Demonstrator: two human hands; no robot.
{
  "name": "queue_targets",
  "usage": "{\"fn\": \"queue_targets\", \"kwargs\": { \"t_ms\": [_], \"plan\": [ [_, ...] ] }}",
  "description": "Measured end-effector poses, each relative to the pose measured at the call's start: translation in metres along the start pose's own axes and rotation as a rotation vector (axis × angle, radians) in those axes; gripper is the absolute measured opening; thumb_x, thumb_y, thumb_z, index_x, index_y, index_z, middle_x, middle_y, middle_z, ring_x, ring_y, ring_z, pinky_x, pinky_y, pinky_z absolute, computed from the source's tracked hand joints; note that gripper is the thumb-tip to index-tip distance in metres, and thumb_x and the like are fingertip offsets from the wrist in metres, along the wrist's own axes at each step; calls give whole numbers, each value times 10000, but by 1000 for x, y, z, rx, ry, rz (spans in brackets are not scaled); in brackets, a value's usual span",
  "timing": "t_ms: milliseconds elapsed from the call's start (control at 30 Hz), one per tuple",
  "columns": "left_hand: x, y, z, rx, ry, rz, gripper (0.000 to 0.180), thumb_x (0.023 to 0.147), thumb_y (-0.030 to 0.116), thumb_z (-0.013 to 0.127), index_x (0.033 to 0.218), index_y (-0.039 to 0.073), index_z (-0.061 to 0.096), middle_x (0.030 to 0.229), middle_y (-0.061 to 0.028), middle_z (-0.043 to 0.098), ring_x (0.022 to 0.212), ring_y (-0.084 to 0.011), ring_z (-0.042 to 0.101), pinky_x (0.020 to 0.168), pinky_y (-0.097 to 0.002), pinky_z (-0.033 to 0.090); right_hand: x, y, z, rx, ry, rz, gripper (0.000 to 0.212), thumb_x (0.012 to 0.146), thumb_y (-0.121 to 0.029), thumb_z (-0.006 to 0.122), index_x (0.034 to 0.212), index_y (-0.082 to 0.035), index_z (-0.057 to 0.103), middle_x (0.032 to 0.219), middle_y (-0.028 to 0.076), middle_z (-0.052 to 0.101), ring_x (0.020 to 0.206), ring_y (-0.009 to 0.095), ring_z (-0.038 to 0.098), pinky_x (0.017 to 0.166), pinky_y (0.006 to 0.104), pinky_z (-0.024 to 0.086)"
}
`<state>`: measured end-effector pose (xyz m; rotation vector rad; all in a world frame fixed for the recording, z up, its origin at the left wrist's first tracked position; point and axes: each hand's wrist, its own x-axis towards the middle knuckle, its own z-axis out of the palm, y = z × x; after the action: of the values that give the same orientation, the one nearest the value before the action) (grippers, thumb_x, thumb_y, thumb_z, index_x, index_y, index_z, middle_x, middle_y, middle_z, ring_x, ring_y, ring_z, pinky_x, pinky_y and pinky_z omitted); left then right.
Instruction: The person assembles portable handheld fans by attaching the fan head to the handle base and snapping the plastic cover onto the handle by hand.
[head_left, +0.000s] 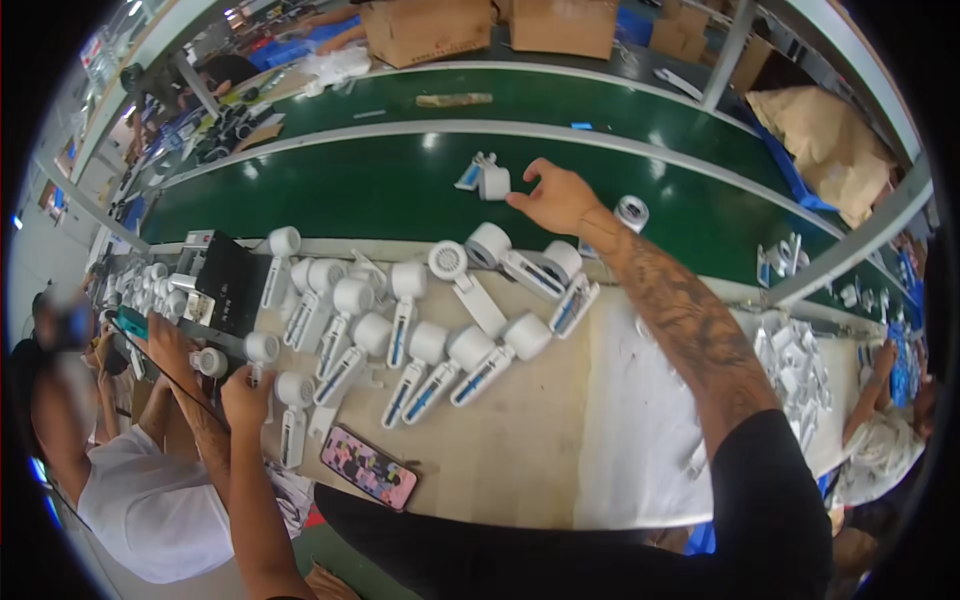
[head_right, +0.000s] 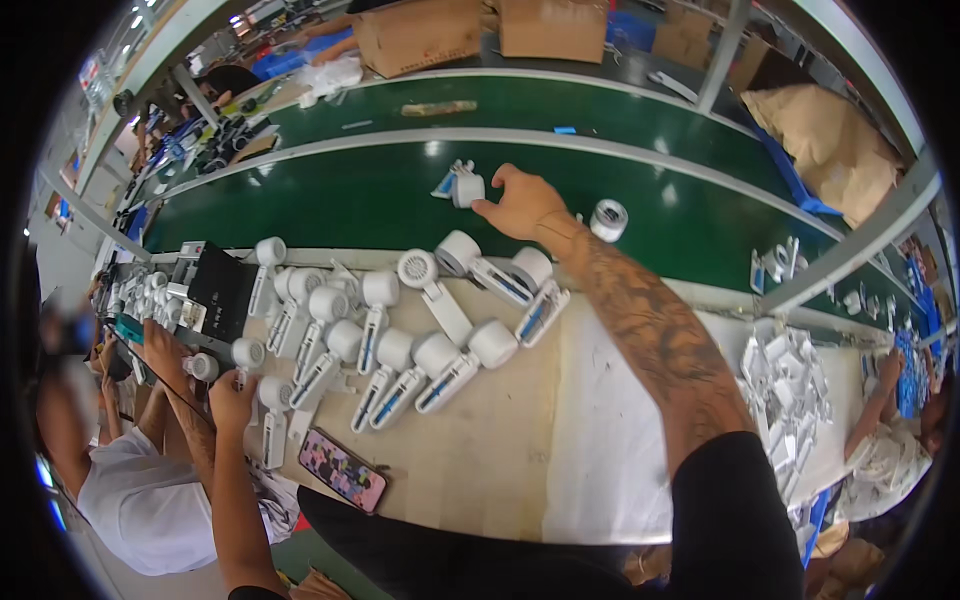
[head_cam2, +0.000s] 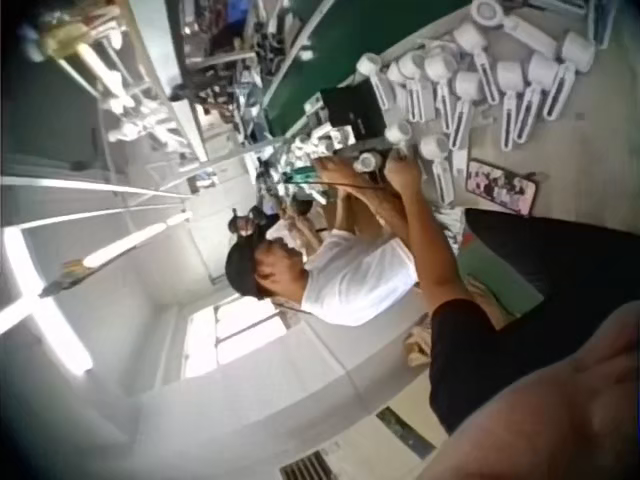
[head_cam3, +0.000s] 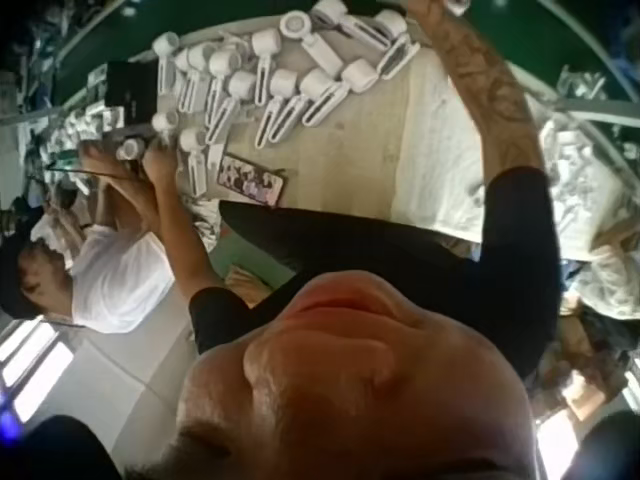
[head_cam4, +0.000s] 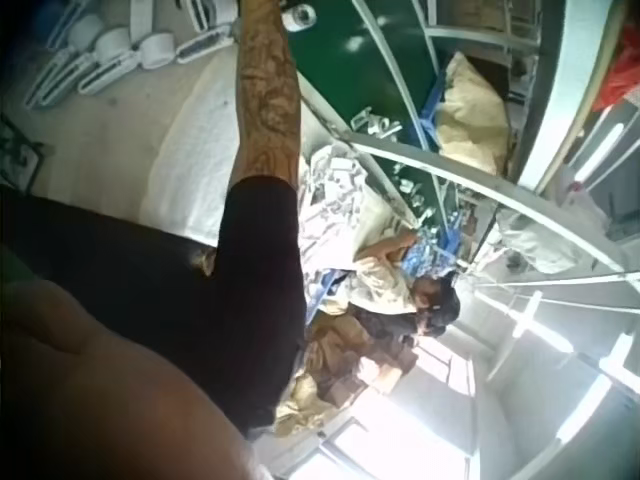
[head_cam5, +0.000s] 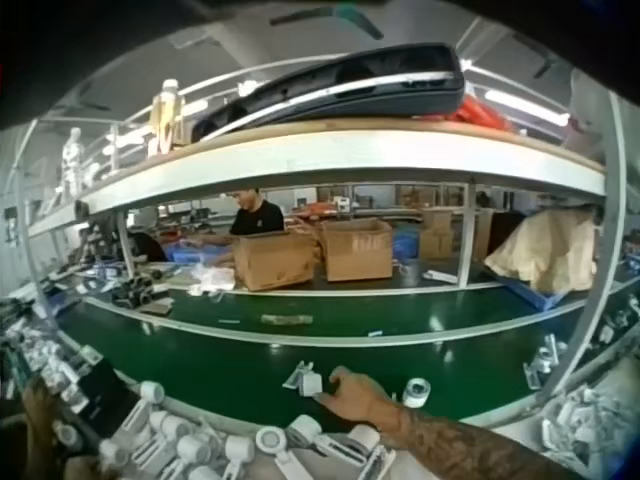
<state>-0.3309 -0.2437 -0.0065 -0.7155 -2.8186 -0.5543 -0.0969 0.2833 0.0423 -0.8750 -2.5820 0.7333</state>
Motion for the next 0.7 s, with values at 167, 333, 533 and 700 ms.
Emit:
{"fn": "queue_targets", "kwargs": {
  "t_ms": [167,333,533,700],
  "plan": [
    [-11,18,-12,-13,85,-86,323,767,296,789,903,9,728,726,-195,671,656,-347,674,618,-423,506,56,-39,63,-190,-21,197,840,731,-591,746,1327,-55,497,1152,251,660,1052,392,664,897,476,537],
    [-26,28,-32,23,64,-139,323,766,326,801,891,37,729,722,-176,672,687,-361,675,632,-441,515,75,-25,73,-224,5,200,667,733,-389,749,1267,-47,543,1094,252,685,1021,412,673,877,459,549],
    [-39,15,-14,15,-25,-165,381,772,324,781,1029,48,727,918,-201,711,865,-389,687,750,-469,534,43,-22,6,148,124,36,663,667,-339,805,1197,-11,577,1036,200,698,936,322,693,854,375,542],
    [-56,52,-53,-319,391,139,216,864,160,719,1002,-6,711,945,-176,692,899,-330,647,842,-377,505,-65,-88,-100,651,-71,-77,435,840,-174,738,1209,-21,567,951,27,684,736,87,618,581,227,437]
  ]
}}
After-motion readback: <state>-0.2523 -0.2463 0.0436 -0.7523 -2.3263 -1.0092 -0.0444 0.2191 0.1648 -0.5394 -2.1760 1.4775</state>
